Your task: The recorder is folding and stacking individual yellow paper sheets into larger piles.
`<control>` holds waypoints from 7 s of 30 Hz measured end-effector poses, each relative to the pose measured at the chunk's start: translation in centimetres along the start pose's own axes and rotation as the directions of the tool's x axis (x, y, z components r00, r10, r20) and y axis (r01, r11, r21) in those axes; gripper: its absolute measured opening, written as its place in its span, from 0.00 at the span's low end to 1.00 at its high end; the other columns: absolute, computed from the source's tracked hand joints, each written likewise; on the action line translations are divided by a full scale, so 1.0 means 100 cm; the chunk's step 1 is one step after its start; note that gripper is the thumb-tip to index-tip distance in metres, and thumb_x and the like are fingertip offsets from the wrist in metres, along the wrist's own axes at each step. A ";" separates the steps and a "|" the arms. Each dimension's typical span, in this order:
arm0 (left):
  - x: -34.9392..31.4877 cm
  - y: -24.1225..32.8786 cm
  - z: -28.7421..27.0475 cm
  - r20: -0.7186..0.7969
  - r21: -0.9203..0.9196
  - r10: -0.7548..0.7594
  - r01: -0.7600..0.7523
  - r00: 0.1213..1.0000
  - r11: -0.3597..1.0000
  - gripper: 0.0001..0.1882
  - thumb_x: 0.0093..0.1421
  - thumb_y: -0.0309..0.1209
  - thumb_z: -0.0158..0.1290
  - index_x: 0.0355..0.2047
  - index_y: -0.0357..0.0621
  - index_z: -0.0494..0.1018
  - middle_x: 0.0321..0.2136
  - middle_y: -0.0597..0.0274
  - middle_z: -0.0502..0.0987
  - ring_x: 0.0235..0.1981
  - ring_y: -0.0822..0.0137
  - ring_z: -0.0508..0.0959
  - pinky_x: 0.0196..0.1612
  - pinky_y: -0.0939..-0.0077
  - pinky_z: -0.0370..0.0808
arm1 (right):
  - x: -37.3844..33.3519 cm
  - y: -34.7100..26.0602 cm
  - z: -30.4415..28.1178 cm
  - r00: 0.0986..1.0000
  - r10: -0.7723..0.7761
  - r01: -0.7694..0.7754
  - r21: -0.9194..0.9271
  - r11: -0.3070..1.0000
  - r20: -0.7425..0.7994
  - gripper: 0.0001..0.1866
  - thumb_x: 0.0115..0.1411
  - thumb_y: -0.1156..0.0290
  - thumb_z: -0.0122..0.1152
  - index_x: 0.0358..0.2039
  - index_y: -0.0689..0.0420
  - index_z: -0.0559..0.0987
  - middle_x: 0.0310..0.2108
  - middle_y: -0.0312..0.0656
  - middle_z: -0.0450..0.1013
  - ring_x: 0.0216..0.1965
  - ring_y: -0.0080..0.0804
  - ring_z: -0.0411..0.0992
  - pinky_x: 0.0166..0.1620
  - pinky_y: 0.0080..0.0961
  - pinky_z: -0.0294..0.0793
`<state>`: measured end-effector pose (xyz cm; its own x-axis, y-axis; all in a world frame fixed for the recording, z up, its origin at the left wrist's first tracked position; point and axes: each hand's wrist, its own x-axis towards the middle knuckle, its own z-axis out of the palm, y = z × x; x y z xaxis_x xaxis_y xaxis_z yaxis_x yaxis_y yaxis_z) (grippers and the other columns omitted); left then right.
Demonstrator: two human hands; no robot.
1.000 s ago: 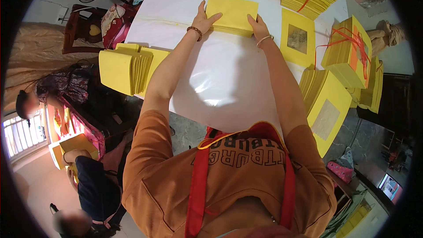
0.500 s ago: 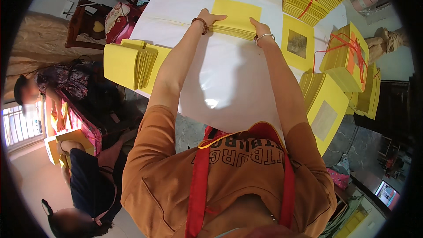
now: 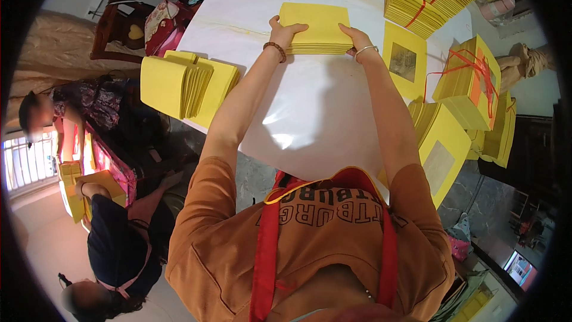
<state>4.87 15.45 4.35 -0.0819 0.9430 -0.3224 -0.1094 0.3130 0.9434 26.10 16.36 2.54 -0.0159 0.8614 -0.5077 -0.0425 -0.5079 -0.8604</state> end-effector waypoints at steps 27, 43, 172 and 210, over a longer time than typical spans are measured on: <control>-0.014 -0.026 -0.023 0.147 0.013 -0.037 0.035 0.988 0.999 0.53 0.43 0.25 0.62 0.58 0.36 0.33 0.46 0.39 0.64 0.41 0.55 0.74 0.36 0.64 0.76 | -0.035 0.028 0.000 0.997 0.052 -0.043 0.172 0.984 -0.048 0.16 0.48 0.53 0.62 0.33 0.47 0.75 0.28 0.31 0.71 0.27 0.20 0.65 0.31 0.19 0.65; -0.108 -0.050 0.036 -0.501 -0.202 0.067 -0.193 0.863 0.960 0.50 0.42 0.22 0.60 0.60 0.42 0.40 0.55 0.47 0.50 0.56 0.53 0.57 0.56 0.64 0.60 | -0.072 0.090 0.094 0.801 -0.326 0.513 0.294 0.806 -0.503 0.40 0.41 0.67 0.67 0.51 0.68 0.57 0.46 0.54 0.61 0.48 0.44 0.62 0.50 0.32 0.62; 0.052 0.010 0.006 0.068 0.106 -0.104 0.096 0.992 0.990 0.36 0.41 0.43 0.64 0.49 0.42 0.64 0.29 0.64 0.73 0.24 0.73 0.71 0.20 0.78 0.65 | -0.021 0.040 0.028 0.944 -0.144 0.238 0.308 0.921 -0.298 0.25 0.53 0.54 0.52 0.50 0.51 0.65 0.41 0.31 0.67 0.43 0.22 0.63 0.41 0.28 0.59; 0.066 0.015 0.020 -0.017 0.280 0.013 -0.008 1.000 0.960 0.50 0.40 0.47 0.63 0.58 0.45 0.49 0.47 0.50 0.66 0.43 0.58 0.70 0.36 0.59 0.69 | 0.003 0.014 0.018 0.805 -0.387 0.490 0.134 0.862 -0.449 0.27 0.51 0.69 0.62 0.50 0.63 0.65 0.37 0.39 0.65 0.39 0.25 0.63 0.45 0.21 0.63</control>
<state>6.12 22.32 3.77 -0.0997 0.9450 -0.3115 0.1729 0.3248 0.9298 24.22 15.95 1.27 0.4527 0.8865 -0.0955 -0.1785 -0.0148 -0.9838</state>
